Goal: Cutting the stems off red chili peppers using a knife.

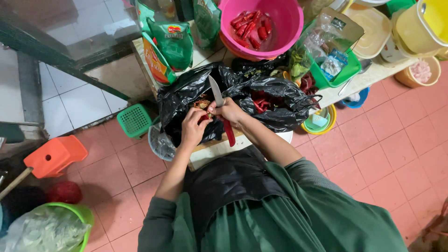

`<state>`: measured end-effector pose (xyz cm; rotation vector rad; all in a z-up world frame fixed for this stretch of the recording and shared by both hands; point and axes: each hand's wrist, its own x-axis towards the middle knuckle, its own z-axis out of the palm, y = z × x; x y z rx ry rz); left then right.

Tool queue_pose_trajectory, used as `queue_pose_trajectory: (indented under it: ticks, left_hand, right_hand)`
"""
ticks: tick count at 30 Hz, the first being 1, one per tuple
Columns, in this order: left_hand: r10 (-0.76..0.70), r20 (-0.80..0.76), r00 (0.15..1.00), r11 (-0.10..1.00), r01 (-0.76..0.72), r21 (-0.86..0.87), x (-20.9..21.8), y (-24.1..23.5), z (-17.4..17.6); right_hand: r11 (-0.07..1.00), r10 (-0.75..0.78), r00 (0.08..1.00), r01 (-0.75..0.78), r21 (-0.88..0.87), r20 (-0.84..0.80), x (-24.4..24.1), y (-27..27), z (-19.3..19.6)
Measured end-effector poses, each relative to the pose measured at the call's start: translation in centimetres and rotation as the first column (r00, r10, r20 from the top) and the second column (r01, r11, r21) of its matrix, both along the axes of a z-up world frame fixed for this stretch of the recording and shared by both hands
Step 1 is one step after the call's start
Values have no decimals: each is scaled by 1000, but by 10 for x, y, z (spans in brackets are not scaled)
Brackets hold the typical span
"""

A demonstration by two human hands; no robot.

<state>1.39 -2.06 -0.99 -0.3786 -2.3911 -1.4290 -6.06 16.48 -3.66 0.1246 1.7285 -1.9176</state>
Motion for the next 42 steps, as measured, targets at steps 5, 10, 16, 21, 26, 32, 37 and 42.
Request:
queue_pose_trajectory:
  ticks: [5, 10, 16, 21, 26, 32, 37, 42]
  left_hand:
    - [2, 168, 986, 996, -17, 86, 2, -13, -18]
    - [52, 250, 967, 990, -83, 116, 4, -19, -27]
    - [50, 207, 977, 993, -70, 90, 4, -24, -24]
    - [86, 202, 976, 994, -97, 44, 5, -26, -17]
    - [73, 103, 992, 991, -60, -122, 1, -24, -18]
    - [-102, 110, 989, 979, 119, -163, -4, -36, -39]
    - [-125, 76, 989, 992, 126, -20, -6, -42, -35]
    - [-71, 184, 980, 987, 43, 155, -13, -47, -59]
  right_hand:
    - [989, 136, 990, -138, -53, -34, 11, -9, 7]
    - [830, 276, 785, 96, 550, -555, 41, -24, 69]
    - [643, 626, 485, 121, 756, -610, 53, -32, 53]
    - [600, 652, 520, 92, 795, -552, 50, -38, 51]
    - [606, 641, 529, 96, 790, -556, 39, -42, 24]
    - [618, 632, 645, -85, 782, -430, 20, -34, -19]
    - [824, 495, 814, -330, 462, -302, 15, -35, 44]
    - [924, 371, 919, -349, 158, -136, 13, -38, 49]
